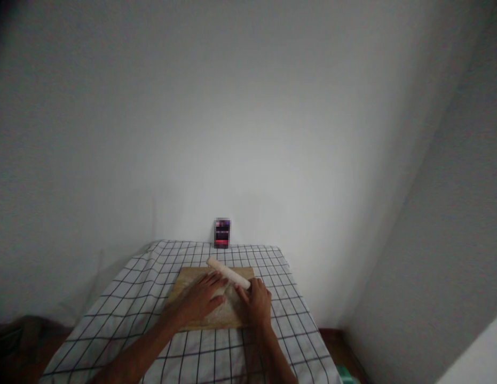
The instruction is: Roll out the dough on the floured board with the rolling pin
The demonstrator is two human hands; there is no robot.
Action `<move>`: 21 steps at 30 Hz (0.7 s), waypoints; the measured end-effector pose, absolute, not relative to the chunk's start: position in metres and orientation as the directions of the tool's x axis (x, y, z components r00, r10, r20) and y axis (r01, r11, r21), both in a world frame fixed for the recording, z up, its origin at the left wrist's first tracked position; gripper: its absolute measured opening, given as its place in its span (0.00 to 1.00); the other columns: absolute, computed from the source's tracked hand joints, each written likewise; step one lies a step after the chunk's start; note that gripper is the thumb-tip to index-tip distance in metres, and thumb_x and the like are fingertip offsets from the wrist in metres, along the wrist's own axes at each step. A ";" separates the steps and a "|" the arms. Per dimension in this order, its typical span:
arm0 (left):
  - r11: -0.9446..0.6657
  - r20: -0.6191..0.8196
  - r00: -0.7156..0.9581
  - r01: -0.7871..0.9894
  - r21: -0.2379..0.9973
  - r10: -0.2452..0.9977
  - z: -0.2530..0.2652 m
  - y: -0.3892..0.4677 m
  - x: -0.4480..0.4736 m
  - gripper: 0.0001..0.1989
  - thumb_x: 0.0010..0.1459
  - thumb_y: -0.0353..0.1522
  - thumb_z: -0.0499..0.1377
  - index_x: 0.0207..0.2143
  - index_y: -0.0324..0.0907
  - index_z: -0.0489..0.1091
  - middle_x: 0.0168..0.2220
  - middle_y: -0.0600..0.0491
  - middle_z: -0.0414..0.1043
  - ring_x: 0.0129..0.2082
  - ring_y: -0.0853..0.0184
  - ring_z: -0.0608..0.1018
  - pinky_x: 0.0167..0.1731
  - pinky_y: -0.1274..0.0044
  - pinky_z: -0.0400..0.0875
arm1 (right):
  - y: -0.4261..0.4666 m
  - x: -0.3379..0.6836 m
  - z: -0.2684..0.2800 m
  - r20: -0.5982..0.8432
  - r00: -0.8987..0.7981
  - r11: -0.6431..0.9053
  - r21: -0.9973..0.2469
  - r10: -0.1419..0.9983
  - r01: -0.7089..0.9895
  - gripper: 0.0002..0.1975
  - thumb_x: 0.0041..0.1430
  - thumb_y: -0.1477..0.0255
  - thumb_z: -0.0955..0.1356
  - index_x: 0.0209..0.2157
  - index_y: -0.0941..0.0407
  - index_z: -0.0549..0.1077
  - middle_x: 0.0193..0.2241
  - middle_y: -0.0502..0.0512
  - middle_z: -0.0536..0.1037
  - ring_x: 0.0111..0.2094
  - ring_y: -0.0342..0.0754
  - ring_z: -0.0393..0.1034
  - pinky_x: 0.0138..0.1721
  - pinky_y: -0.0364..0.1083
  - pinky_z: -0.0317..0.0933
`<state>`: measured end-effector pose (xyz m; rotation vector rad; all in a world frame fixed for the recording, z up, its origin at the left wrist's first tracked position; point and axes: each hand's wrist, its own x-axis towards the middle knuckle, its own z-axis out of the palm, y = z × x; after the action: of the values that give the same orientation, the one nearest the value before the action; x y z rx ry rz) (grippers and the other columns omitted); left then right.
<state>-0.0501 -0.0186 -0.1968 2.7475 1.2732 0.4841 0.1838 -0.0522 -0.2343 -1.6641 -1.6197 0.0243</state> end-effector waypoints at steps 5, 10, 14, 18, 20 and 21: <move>-0.661 0.236 0.618 0.719 0.216 0.750 -0.197 -0.012 -0.048 0.29 0.67 0.47 0.55 0.68 0.53 0.67 0.73 0.50 0.66 0.74 0.57 0.64 0.75 0.62 0.54 | -0.050 0.184 -0.236 0.515 0.181 0.118 -0.495 0.838 0.861 0.22 0.69 0.47 0.65 0.37 0.52 0.72 0.35 0.54 0.79 0.39 0.53 0.76 0.38 0.47 0.60; -0.618 0.184 0.591 0.740 0.264 0.786 -0.183 -0.039 -0.047 0.34 0.64 0.45 0.59 0.71 0.50 0.63 0.75 0.46 0.60 0.75 0.52 0.61 0.74 0.58 0.56 | -0.049 0.183 -0.236 0.525 0.166 0.116 -0.463 0.834 0.879 0.21 0.69 0.48 0.66 0.36 0.52 0.72 0.34 0.53 0.79 0.38 0.52 0.76 0.37 0.46 0.58; -0.715 0.230 0.684 0.607 0.345 0.692 -0.157 -0.072 -0.057 0.19 0.66 0.39 0.57 0.57 0.57 0.77 0.60 0.57 0.80 0.60 0.62 0.79 0.63 0.72 0.72 | -0.051 0.182 -0.230 0.491 0.164 0.088 -0.450 0.856 0.889 0.21 0.68 0.48 0.68 0.37 0.53 0.73 0.36 0.53 0.80 0.39 0.52 0.76 0.39 0.47 0.58; -0.665 0.483 0.500 0.697 0.268 0.719 -0.115 -0.068 -0.075 0.17 0.71 0.35 0.50 0.48 0.49 0.80 0.50 0.55 0.84 0.54 0.64 0.81 0.61 0.71 0.72 | -0.054 0.179 -0.210 0.470 0.096 0.103 -0.380 0.878 0.919 0.21 0.67 0.48 0.70 0.37 0.53 0.75 0.39 0.55 0.80 0.43 0.52 0.76 0.45 0.49 0.59; -0.604 0.545 0.402 0.753 0.260 0.736 -0.106 -0.056 -0.081 0.18 0.72 0.34 0.49 0.50 0.46 0.78 0.52 0.53 0.82 0.56 0.64 0.79 0.62 0.71 0.70 | -0.056 0.175 -0.200 0.445 0.027 0.135 -0.327 0.895 0.936 0.21 0.66 0.48 0.71 0.38 0.53 0.76 0.40 0.55 0.81 0.44 0.53 0.75 0.48 0.50 0.59; -0.568 0.534 0.377 0.783 0.252 0.757 -0.107 -0.050 -0.083 0.18 0.73 0.34 0.48 0.52 0.44 0.77 0.53 0.52 0.82 0.57 0.64 0.78 0.63 0.70 0.69 | -0.058 0.173 -0.195 0.425 -0.011 0.151 -0.299 0.905 0.942 0.22 0.65 0.48 0.71 0.39 0.53 0.76 0.41 0.56 0.81 0.45 0.53 0.75 0.49 0.51 0.60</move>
<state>-0.0829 -0.0498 -0.1073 2.6426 1.4784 0.9872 0.1731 -0.0577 -0.1955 -1.7556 -1.9159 -0.0932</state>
